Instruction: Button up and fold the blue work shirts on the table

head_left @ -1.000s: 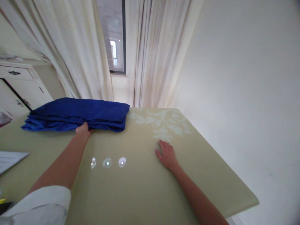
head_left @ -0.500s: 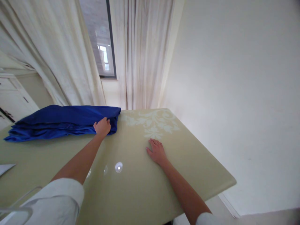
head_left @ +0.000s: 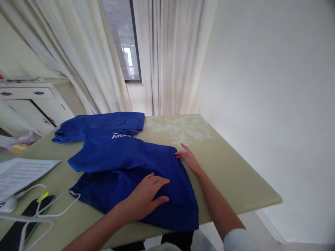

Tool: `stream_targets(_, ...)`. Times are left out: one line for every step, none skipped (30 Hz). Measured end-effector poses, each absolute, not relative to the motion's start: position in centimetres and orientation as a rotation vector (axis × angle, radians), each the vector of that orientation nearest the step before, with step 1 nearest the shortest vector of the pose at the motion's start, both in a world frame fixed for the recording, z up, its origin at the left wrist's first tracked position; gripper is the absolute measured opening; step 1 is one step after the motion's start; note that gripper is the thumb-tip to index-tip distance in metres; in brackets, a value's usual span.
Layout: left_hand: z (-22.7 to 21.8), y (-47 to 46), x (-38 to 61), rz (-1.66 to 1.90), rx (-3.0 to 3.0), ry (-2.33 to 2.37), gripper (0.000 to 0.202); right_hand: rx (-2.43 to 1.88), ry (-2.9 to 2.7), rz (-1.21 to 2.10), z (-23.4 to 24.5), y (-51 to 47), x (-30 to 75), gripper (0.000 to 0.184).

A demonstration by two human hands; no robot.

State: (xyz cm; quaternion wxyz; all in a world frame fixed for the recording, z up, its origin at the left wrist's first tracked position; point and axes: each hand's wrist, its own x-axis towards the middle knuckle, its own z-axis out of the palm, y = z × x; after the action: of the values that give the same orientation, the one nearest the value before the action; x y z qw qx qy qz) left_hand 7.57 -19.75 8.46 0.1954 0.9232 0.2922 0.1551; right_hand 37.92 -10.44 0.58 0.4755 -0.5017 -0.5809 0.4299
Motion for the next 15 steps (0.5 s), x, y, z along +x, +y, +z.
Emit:
stream_targets(8.4,-19.5,6.3,0.494,2.608,0.941,0.042,-1.272,-1.531,0.969,0.6,-10.9,37.1,0.096)
stream_targets(8.4,-18.8,4.8,0.570,2.630,1.102,0.038,-1.326,-1.652,0.857,0.7,-11.4,36.2,0.095)
stream_targets(8.4,-17.9,3.3,0.655,2.639,1.310,0.038,-1.377,-1.775,0.735,0.7,-11.9,35.2,0.093)
stream_targets(8.4,-16.9,1.7,0.742,2.611,1.569,0.043,-1.408,-1.898,0.631,0.9,-12.3,34.2,0.089)
stream_targets(8.4,-16.0,0.2,0.802,2.532,1.854,0.052,-1.415,-2.018,0.563,1.1,-12.6,33.5,0.083)
stream_targets(8.3,-15.1,-1.2,0.815,2.400,2.124,0.065,-1.399,-2.128,0.534,1.3,-12.7,33.0,0.073)
stream_targets(8.0,-14.5,-2.5,0.776,2.238,2.340,0.080,-1.370,-2.220,0.530,1.7,-12.6,33.0,0.063)
stream_targets(7.7,-14.0,-3.6,0.692,2.089,2.469,0.093,-1.347,-2.281,0.525,2.2,-12.2,33.5,0.055)
stream_targets(7.3,-13.8,-4.4,0.596,1.982,2.517,0.103,-1.348,-2.306,0.503,2.8,-11.7,34.5,0.051)
stream_targets(6.8,-13.9,-4.9,0.516,1.935,2.502,0.108,-1.387,-2.294,0.460,3.5,-11.0,35.8,0.049)
stream_targets(6.2,-14.1,-5.2,0.468,1.941,2.450,0.110,-1.462,-2.251,0.405,4.2,-10.2,37.4,0.046)
stream_targets(5.6,-14.3,-5.4,0.457,1.978,2.389,0.108,-1.566,-2.196,0.350,5.0,-9.5,38.9,0.044)
stream_targets(5.1,-14.7,-5.4,0.472,2.023,2.342,0.106,-1.684,-2.132,0.284,5.7,-8.9,40.3,0.044)
stream_targets(4.6,-14.9,-5.4,0.502,2.050,2.327,0.104,-1.797,-2.064,0.206,6.3,-8.6,41.3,0.046)
stream_targets(4.2,-15.0,-5.4,0.531,2.044,2.345,0.103,-1.882,-1.998,0.123,6.9,-8.6,41.8,0.048)
